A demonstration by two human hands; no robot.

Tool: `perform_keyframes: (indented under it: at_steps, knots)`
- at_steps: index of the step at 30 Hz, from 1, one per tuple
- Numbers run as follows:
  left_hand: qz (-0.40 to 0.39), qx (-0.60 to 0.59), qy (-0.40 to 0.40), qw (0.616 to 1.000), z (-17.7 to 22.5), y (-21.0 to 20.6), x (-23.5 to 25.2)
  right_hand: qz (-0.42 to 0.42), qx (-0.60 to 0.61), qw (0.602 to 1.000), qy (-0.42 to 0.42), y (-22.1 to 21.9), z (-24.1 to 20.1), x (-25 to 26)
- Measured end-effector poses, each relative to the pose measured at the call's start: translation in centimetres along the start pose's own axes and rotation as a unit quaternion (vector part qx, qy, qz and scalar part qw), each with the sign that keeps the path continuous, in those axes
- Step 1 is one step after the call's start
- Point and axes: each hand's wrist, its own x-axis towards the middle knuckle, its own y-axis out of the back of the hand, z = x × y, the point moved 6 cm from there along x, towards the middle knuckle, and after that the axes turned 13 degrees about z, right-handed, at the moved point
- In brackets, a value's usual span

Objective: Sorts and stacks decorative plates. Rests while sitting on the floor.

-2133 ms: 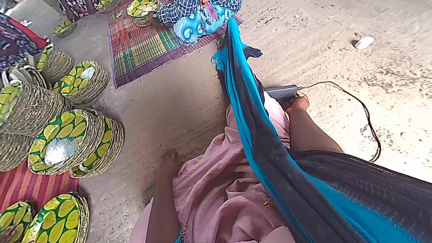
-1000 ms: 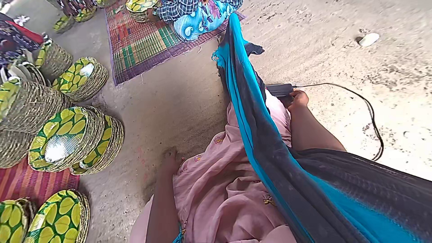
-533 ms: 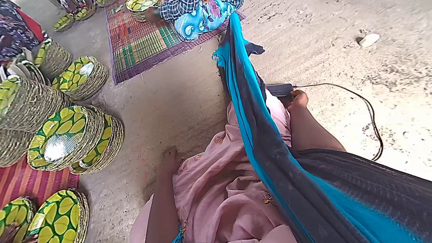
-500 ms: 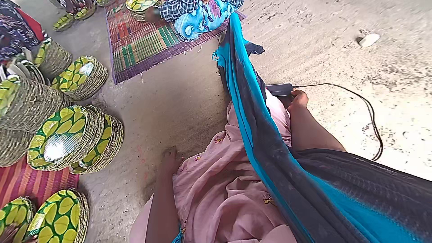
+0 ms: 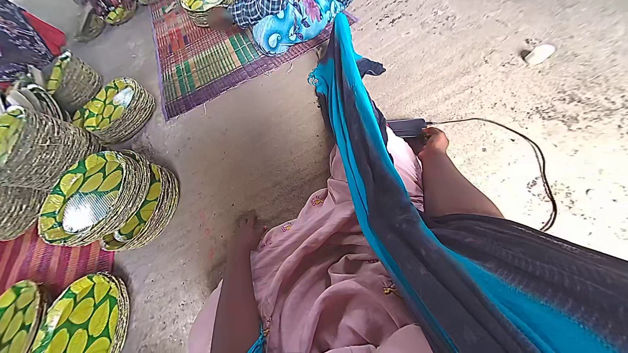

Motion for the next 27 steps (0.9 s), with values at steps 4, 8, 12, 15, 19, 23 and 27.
perform_keyframes:
  at_steps: [4,8,12,15,19,23,27]
  knots:
    - [-0.001,-0.001,0.0,1.0,0.07,0.09,-0.09,-0.004,0.01,1.0,0.003,-0.08,0.03,0.14]
    - [-0.001,-0.004,0.002,1.0,0.12,0.13,-0.13,-0.019,0.018,1.0,0.011,-0.25,0.2,0.79]
    - [0.004,0.008,0.003,1.0,-0.05,-0.06,0.16,-0.026,0.021,0.999,0.014,-0.25,0.06,0.6]
    - [0.001,0.009,0.003,1.0,-0.05,-0.03,0.08,-0.017,0.012,1.0,0.016,-0.19,0.3,0.93]
    - [0.003,0.008,0.001,1.0,-0.06,-0.03,0.08,-0.013,-0.003,1.0,0.027,-0.16,0.08,0.6]
    - [0.001,0.009,0.002,1.0,0.14,0.12,-0.07,-0.031,-0.001,0.999,0.035,0.02,-0.11,0.41]
    - [0.002,0.009,0.003,1.0,0.16,0.13,-0.08,-0.063,0.053,0.996,0.022,0.12,0.0,0.86]
